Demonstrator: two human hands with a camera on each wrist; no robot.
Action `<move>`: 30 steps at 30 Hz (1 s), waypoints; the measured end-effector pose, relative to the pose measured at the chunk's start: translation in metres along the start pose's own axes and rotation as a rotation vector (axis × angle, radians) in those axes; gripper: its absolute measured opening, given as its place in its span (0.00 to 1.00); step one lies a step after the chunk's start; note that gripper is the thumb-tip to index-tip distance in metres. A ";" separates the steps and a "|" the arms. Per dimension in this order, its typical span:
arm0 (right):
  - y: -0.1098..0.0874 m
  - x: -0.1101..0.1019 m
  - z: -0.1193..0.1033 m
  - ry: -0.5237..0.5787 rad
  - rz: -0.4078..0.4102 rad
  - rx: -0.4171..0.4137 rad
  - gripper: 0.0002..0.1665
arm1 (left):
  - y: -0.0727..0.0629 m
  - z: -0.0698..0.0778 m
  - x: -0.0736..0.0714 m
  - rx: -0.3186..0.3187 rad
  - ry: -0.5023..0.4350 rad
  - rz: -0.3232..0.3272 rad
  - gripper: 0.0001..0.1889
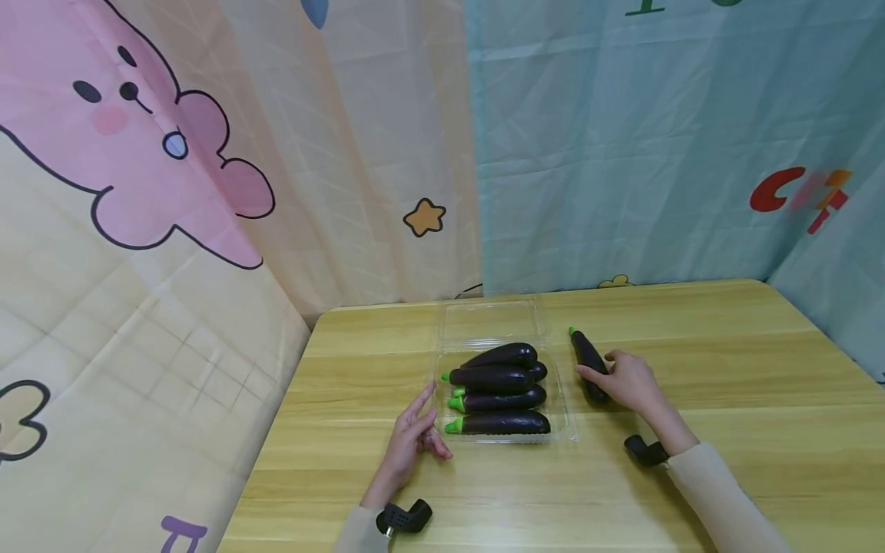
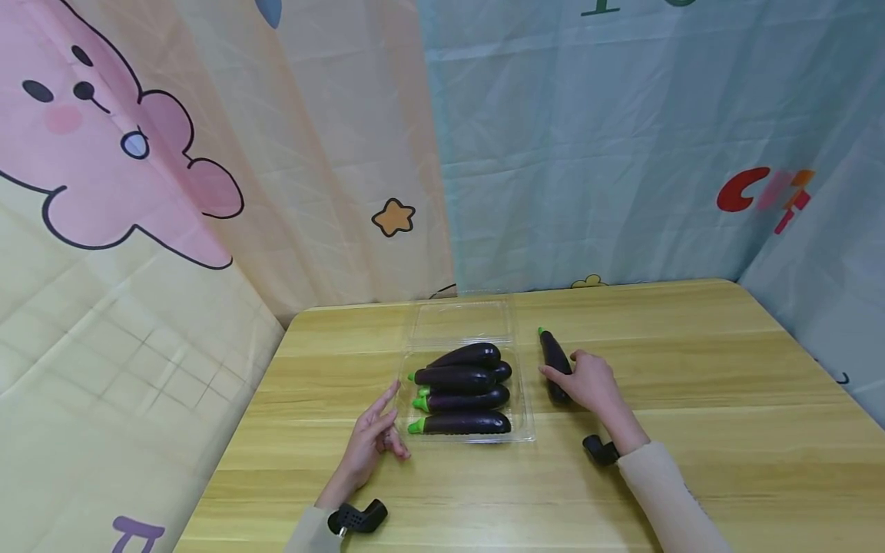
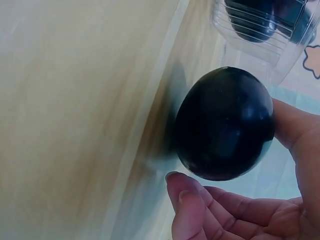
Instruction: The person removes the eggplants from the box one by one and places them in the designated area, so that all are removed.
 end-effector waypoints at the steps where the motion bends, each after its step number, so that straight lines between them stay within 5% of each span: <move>1: 0.000 0.000 0.000 -0.002 -0.001 -0.001 0.47 | 0.000 0.000 0.000 0.001 -0.001 -0.002 0.31; 23: -0.002 0.004 -0.006 -0.010 -0.023 0.001 0.48 | 0.000 0.000 0.000 0.005 -0.003 -0.005 0.31; 30: -0.001 0.001 -0.009 -0.002 0.070 -0.046 0.44 | 0.001 -0.001 -0.001 0.004 -0.003 -0.005 0.31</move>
Point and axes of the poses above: each hand's wrist, its own y-axis towards the middle knuckle, its own x-axis out of the palm, z = x × y, the point moved 2 cm from there along y, towards the middle knuckle, and after that the axes turned 13 degrees about z, right-handed, at the moved point
